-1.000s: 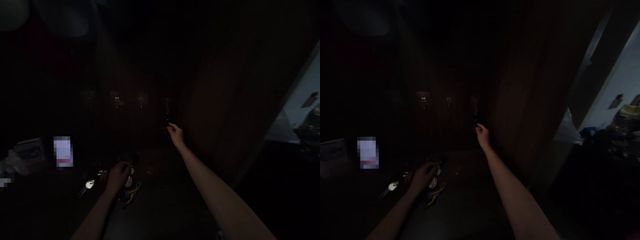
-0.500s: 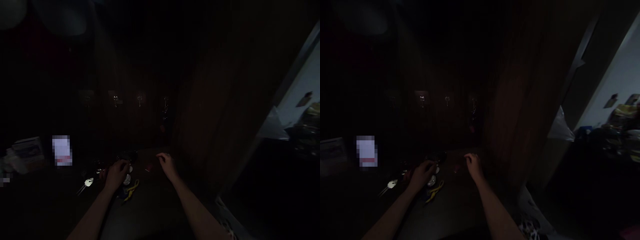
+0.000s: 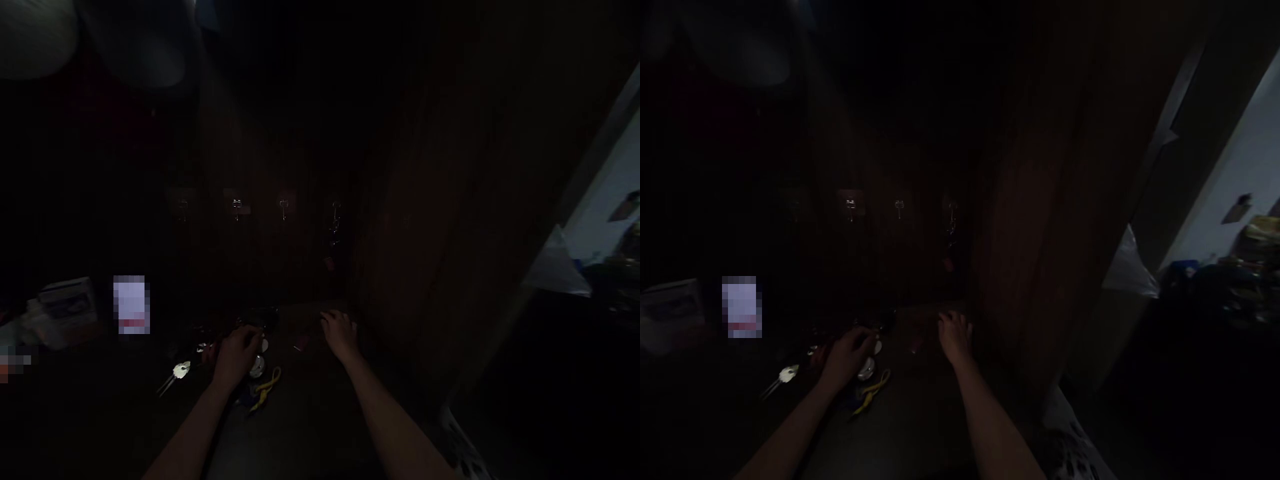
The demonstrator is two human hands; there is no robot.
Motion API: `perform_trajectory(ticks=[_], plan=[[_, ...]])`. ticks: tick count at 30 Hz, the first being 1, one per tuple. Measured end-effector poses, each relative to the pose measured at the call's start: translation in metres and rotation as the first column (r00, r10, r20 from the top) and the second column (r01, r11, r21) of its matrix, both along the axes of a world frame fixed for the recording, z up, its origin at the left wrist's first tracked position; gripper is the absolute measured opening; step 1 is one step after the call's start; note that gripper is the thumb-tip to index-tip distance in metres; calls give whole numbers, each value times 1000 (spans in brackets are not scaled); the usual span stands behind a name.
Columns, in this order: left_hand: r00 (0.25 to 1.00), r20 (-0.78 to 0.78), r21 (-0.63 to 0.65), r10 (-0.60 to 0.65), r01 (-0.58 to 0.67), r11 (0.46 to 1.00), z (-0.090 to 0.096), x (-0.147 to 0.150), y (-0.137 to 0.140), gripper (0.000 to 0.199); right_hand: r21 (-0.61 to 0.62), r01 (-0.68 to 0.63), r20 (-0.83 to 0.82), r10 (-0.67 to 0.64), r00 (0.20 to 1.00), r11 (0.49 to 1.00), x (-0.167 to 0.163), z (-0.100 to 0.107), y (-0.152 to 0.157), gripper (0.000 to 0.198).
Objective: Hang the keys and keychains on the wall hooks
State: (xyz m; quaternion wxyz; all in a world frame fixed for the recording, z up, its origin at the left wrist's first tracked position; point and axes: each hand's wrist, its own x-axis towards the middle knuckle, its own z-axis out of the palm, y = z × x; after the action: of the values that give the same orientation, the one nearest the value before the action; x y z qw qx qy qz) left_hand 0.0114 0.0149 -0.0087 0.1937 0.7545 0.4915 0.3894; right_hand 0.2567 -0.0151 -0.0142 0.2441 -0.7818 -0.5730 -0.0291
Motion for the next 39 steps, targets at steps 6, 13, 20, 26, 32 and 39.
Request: perform_trajectory(ticks=[6,13,20,26,32,39], plan=[[1000,4,-8,-10,10,1000,1,1,0,25,-12,-75,-70,74,995,997,2,3,0,20],[1000,14,-10,-2,2,1000,4,2,-3,27,69,-99,-123,107,987,993,2,5,-3,10],[1000,8,-11,-17,17,1000,9,1,-7,28,136,-43,-179,68,982,990,3,2,-3,11],[1000,-15,-45,-5,4,999,7,0,-4,32,171,-57,-192,90,977,984,0,2,-6,12],[1000,-24,8,-11,12,1000,8,0,-4,31,220,-168,-123,198,972,961,-9,7,-11,9],[984,-123,203,-127,151,968,11,2,-9,33,317,-415,-12,441,897,853,-61,17,-17,7]])
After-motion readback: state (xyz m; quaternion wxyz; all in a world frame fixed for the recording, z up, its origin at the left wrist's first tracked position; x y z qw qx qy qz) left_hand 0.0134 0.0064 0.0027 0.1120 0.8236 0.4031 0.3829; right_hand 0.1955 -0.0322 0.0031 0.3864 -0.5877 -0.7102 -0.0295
